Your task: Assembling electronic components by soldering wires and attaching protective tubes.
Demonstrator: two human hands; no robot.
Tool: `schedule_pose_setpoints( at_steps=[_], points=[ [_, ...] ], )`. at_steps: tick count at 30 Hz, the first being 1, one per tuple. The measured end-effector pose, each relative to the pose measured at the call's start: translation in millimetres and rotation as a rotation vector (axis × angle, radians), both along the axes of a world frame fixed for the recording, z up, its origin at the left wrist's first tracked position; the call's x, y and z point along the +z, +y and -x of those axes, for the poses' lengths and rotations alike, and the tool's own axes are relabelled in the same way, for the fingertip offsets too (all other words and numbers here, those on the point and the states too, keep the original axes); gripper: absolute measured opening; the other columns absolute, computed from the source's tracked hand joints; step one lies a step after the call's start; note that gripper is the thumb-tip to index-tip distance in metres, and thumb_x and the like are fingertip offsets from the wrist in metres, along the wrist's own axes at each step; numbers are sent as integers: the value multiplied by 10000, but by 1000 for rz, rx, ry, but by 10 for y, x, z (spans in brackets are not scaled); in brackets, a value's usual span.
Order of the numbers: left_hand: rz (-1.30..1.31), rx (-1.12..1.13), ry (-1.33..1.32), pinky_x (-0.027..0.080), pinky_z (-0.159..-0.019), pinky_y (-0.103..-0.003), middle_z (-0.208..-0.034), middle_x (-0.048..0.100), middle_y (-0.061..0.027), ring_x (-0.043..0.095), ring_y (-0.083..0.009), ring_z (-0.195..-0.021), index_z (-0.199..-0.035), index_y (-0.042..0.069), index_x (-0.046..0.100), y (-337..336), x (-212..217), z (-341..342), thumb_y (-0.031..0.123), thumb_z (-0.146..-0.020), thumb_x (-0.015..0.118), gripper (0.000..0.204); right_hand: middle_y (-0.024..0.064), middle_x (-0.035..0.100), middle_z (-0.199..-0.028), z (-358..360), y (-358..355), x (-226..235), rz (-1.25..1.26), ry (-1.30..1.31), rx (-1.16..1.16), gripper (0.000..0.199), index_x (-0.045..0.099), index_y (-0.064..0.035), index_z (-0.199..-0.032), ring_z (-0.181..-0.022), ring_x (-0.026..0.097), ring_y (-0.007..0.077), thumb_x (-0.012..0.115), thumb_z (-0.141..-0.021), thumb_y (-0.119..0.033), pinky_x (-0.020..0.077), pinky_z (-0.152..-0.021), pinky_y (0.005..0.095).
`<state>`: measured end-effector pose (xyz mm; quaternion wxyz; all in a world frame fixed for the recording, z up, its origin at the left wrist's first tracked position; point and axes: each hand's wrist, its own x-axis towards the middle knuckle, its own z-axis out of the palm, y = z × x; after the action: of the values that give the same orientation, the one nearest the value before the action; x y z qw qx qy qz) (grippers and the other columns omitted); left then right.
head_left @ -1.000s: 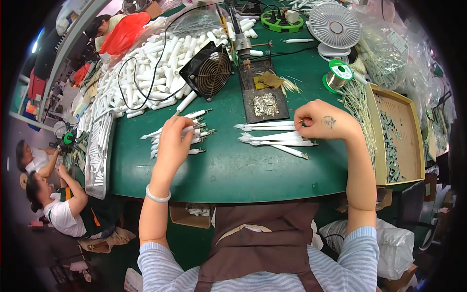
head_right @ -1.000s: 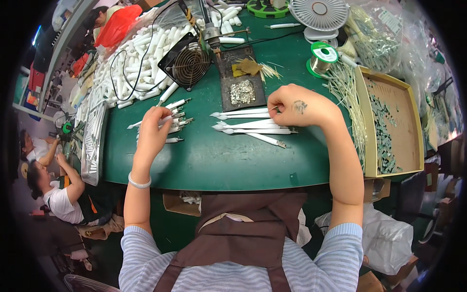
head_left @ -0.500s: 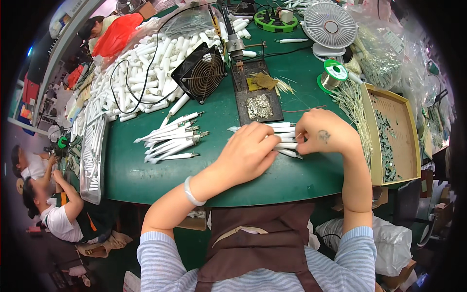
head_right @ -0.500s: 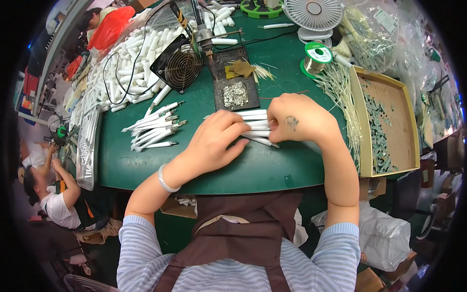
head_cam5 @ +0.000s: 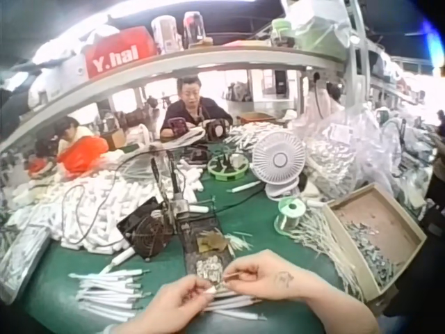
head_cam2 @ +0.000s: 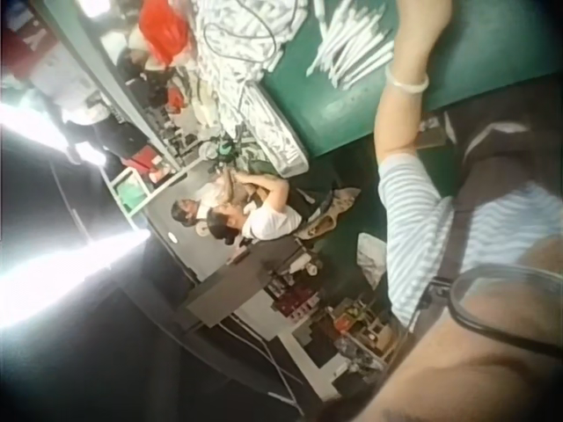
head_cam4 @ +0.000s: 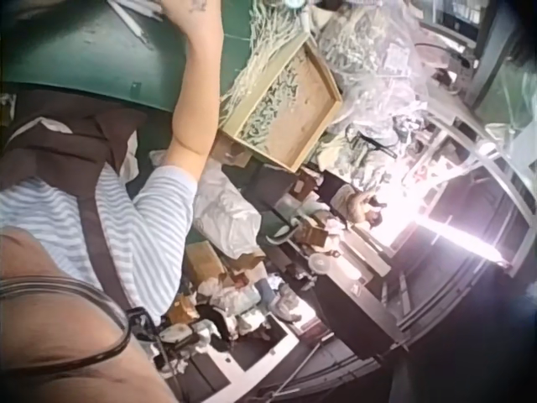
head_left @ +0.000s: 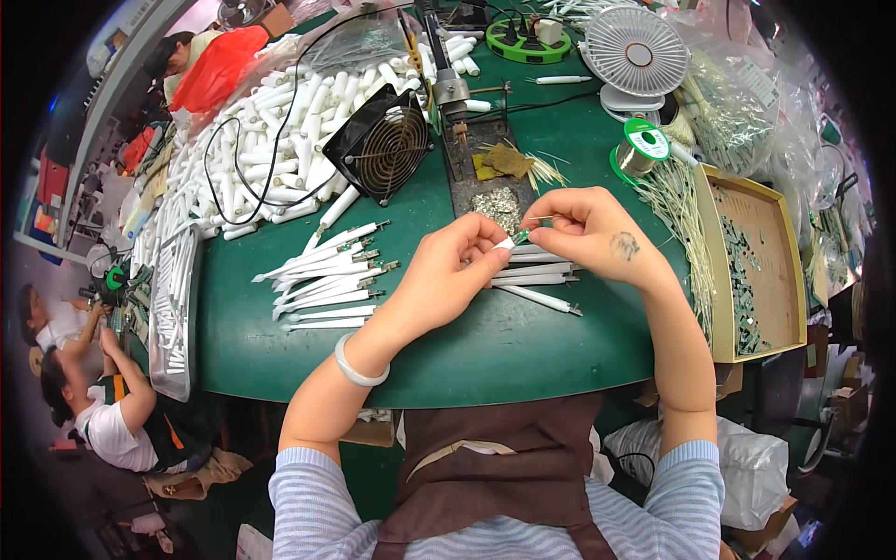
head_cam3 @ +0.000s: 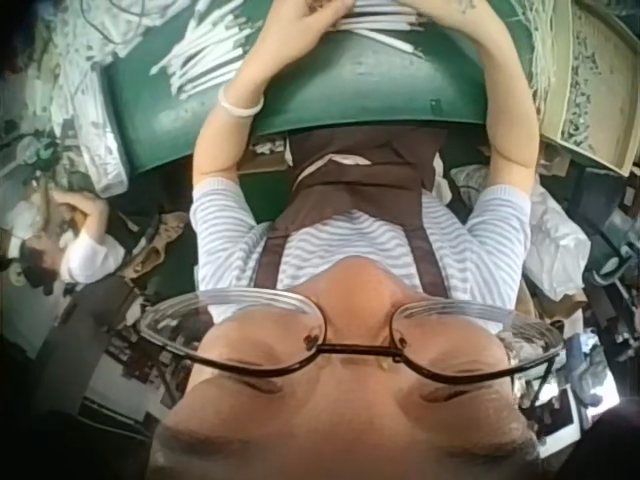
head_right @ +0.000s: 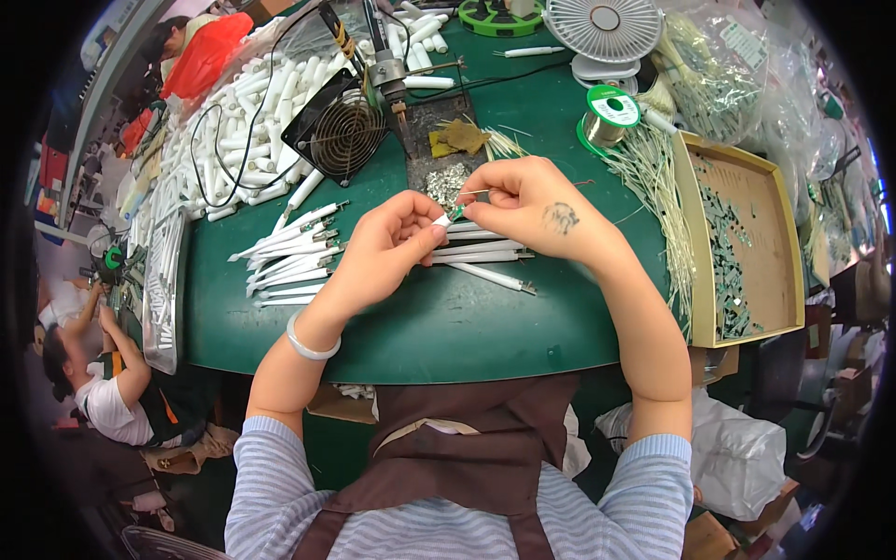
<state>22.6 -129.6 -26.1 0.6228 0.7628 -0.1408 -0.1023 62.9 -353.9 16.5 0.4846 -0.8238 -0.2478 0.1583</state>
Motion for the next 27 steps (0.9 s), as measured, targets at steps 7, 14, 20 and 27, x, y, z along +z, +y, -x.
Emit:
schedule_pose_setpoints(
  at_steps=[7,14,20,27],
  points=[
    [114,-12,194,384,-474,-187,-808,622,-23,557,-56,-608,-1050,19,582,21,69,9,153,-972,596,156,-75,341,-581,79,157,-150,-117,-77,-75,153,689,3,-960,-547,295,25,657,-818,-48,259,-501,246],
    [288,18,318,386,-450,-182,-809,630,-38,558,-64,-580,-1033,20,569,45,44,27,145,-976,586,138,-2,488,-618,105,236,-263,-144,-518,-89,180,700,-26,-940,-510,351,71,689,-764,9,311,-481,253],
    [293,72,290,389,-451,-182,-811,624,-45,554,-68,-576,-1016,15,558,12,34,29,142,-979,585,135,13,539,-651,150,279,-280,-136,-602,-111,174,707,-31,-935,-502,382,88,699,-766,11,335,-481,255],
    [322,112,278,395,-462,-192,-806,622,-50,556,-74,-589,-1026,15,555,32,35,40,140,-978,586,138,-51,438,-586,191,290,-210,-131,-345,-139,186,719,-1,-999,-523,346,33,686,-816,-10,302,-498,228]
  ],
)
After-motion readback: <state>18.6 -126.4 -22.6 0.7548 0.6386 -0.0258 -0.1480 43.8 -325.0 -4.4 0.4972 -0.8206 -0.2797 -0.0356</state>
